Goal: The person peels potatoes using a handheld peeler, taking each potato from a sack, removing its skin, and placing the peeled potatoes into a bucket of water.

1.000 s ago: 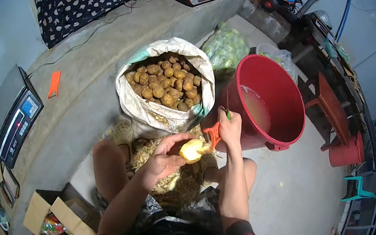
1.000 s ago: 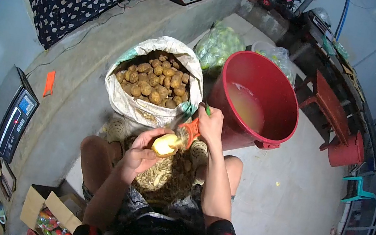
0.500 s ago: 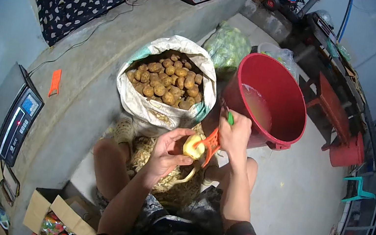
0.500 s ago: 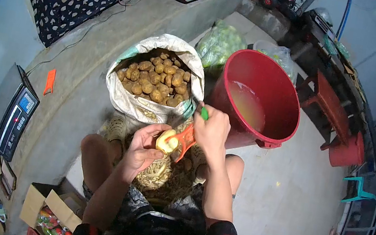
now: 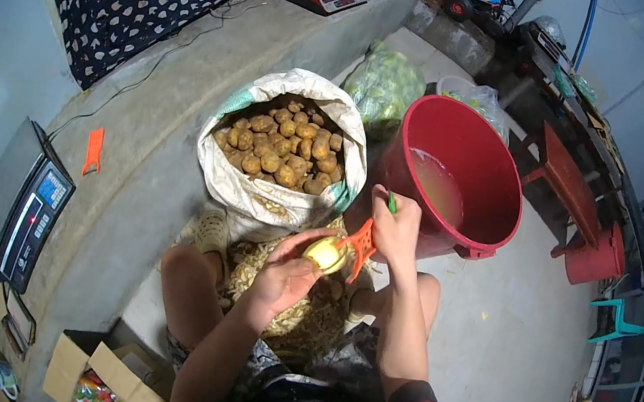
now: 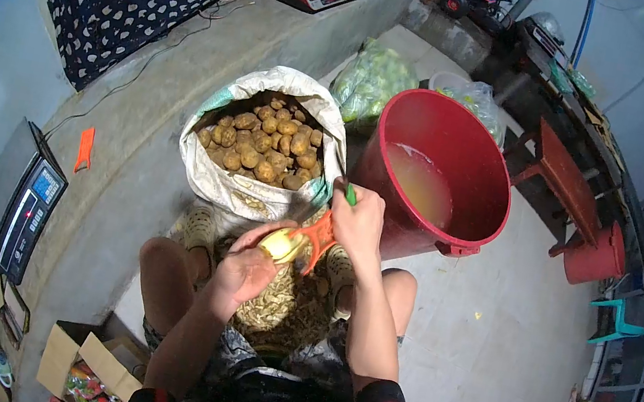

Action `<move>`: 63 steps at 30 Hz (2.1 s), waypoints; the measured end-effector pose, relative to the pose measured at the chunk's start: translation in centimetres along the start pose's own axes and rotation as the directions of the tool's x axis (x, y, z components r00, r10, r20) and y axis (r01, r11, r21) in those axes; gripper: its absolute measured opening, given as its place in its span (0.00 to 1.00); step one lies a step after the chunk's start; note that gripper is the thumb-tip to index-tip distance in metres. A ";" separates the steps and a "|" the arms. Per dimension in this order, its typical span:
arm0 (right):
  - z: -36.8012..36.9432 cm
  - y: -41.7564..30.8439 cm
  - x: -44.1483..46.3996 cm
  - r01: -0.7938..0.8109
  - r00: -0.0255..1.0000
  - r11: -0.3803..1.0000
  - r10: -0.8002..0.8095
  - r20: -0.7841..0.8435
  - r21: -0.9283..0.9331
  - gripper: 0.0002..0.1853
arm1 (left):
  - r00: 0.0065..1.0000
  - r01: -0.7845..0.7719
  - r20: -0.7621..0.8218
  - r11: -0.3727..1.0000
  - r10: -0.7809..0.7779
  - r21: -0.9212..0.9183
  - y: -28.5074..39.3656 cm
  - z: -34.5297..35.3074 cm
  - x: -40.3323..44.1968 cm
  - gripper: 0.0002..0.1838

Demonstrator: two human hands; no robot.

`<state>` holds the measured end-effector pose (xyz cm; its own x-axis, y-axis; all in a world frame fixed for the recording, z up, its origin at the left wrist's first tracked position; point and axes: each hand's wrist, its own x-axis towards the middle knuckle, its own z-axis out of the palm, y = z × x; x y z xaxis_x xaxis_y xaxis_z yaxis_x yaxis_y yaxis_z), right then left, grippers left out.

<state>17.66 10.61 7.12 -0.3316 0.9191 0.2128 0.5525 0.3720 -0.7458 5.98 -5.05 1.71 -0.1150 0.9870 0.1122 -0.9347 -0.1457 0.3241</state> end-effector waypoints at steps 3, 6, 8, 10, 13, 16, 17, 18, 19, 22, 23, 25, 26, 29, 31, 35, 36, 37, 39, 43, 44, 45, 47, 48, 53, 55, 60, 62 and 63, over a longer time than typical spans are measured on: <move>-0.3 -0.9 -0.3 0.040 0.997 0.998 -0.043 -0.059 -0.056 0.16 | 0.997 -0.023 -0.066 0.986 0.035 0.162 -0.3 -0.3 -0.4 0.34; 0.7 1.6 0.9 -0.065 0.994 0.995 0.058 -0.091 -0.070 0.16 | 0.999 -0.013 0.036 1.000 0.013 -0.016 0.1 -0.3 -0.2 0.33; 0.2 0.9 0.5 -0.104 0.995 0.994 0.103 0.004 0.038 0.15 | 1.000 -0.004 -0.022 1.000 0.003 -0.027 0.0 0.2 -0.2 0.33; -0.1 -0.2 -0.2 -0.029 0.999 1.000 0.028 -0.026 -0.010 0.16 | 1.000 -0.019 -0.020 0.998 0.021 0.055 -0.4 0.1 0.0 0.33; 1.0 2.1 0.8 0.006 0.987 1.000 -0.006 -0.160 0.000 0.23 | 0.987 -0.109 -0.090 0.973 0.130 0.205 -0.7 0.6 -0.1 0.36; 1.2 3.9 1.6 -0.051 0.990 0.994 0.063 -0.124 0.097 0.24 | 0.997 -0.019 -0.069 1.000 0.018 -0.006 1.0 1.4 0.1 0.36; 1.0 4.0 1.6 -0.055 0.991 0.995 0.065 -0.114 0.088 0.24 | 0.998 -0.033 -0.056 0.999 0.034 0.013 0.9 0.6 0.3 0.32; 1.1 4.2 1.8 -0.049 0.992 0.995 0.058 -0.110 0.087 0.24 | 0.998 -0.041 -0.056 0.999 0.042 0.012 0.5 -0.1 0.3 0.32; 1.2 4.6 2.0 -0.034 0.993 0.996 0.043 -0.110 0.083 0.25 | 0.994 -0.058 -0.085 0.990 0.070 0.131 0.1 -0.7 0.1 0.30; 1.3 3.6 1.2 -0.062 0.993 0.992 0.073 -0.097 0.111 0.25 | 0.990 -0.085 -0.089 0.961 0.112 0.262 -0.2 -1.0 -0.3 0.26; 1.0 2.3 0.5 -0.009 0.998 0.995 0.015 -0.058 0.101 0.24 | 0.993 -0.069 -0.071 0.945 0.096 0.319 -0.1 -1.2 -0.3 0.26; 0.9 1.7 0.0 0.097 0.995 0.994 -0.096 -0.017 0.048 0.22 | 0.997 -0.050 -0.045 0.937 0.069 0.347 -0.3 -1.3 -0.5 0.27; 1.3 2.4 0.4 0.094 0.995 0.994 -0.094 -0.018 0.048 0.22 | 0.997 -0.047 -0.046 0.937 0.067 0.346 -0.3 -1.3 -0.6 0.27; 1.5 3.3 1.7 -0.049 0.998 0.999 0.048 -0.043 -0.014 0.21 | 0.999 -0.041 -0.010 0.937 0.047 0.346 0.0 -0.8 -0.5 0.26; 0.2 1.4 0.6 0.055 0.993 0.998 -0.053 0.104 -0.011 0.21 | 0.999 -0.015 -0.022 0.872 0.030 0.489 0.2 -0.8 -0.8 0.25; 1.1 4.1 1.3 0.048 0.990 0.999 -0.047 0.130 -0.002 0.19 | 0.998 -0.054 0.045 0.860 0.036 0.508 0.0 -0.9 -0.7 0.23; 1.0 3.4 1.8 -0.023 0.992 0.999 0.019 0.126 0.029 0.19 | 0.998 -0.059 0.052 0.857 0.037 0.512 0.0 -1.1 -0.5 0.23; 0.7 2.8 1.3 -0.045 0.989 0.995 0.031 0.145 0.091 0.19 | 0.999 -0.036 0.026 0.916 0.028 0.399 -0.1 -1.4 -0.5 0.23; 0.4 1.1 0.5 0.033 0.994 0.998 -0.037 0.104 0.045 0.19 | 1.000 -0.007 0.022 0.976 0.002 0.217 -0.7 -1.7 -0.6 0.21; 1.4 3.3 1.7 0.010 1.000 0.993 -0.010 0.003 0.119 0.20 | 0.999 0.032 0.010 0.998 -0.033 0.055 -0.9 -1.3 -0.5 0.20; 1.5 3.6 1.4 0.013 1.000 0.982 -0.013 -0.001 0.189 0.20 | 0.999 0.033 0.012 0.998 -0.034 0.059 -1.0 -1.3 -0.4 0.20; 0.7 1.9 0.4 0.071 0.997 0.986 -0.071 -0.009 0.153 0.21 | 1.000 0.029 -0.015 0.995 -0.028 0.097 -1.2 -1.3 -0.4 0.22; 0.7 1.3 0.1 0.208 0.973 0.976 -0.201 -0.112 0.058 0.22 | 0.999 0.007 -0.049 0.990 0.000 0.139 -1.8 -1.6 -0.3 0.23; 1.4 3.1 0.4 0.202 0.975 0.978 -0.195 -0.109 0.055 0.22 | 0.999 0.011 -0.053 0.991 -0.004 0.135 -2.1 -1.6 -0.7 0.23; 1.6 5.2 1.8 0.035 0.994 0.994 -0.023 -0.110 0.104 0.24 | 0.994 -0.027 -0.099 0.984 0.045 0.177 -0.9 -0.9 -0.6 0.28; 1.6 5.0 1.8 0.050 0.994 0.989 -0.036 -0.099 0.142 0.24 | 0.992 -0.067 -0.094 0.974 0.089 0.215 -0.4 -0.1 -0.4 0.28; 0.8 1.4 -0.4 0.125 0.992 0.990 -0.125 0.000 0.068 0.19 | 0.988 -0.104 -0.062 0.908 0.141 0.406 -0.7 -1.4 -0.5 0.25; 1.4 2.1 0.0 0.147 0.989 0.989 -0.147 -0.009 0.027 0.17 | 0.988 -0.045 -0.099 0.838 0.117 0.544 -0.4 -0.7 -0.6 0.23; 1.6 2.6 0.7 0.061 0.998 0.998 -0.061 -0.015 0.021 0.17 | 0.986 -0.063 -0.108 0.882 0.127 0.467 -0.5 -1.0 -0.5 0.22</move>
<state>17.67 12.06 4.33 -0.3532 0.8967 0.2668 0.5153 0.4245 -0.7445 6.22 -5.37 0.59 -0.2686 0.9619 0.0509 -0.6603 -0.2223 0.7173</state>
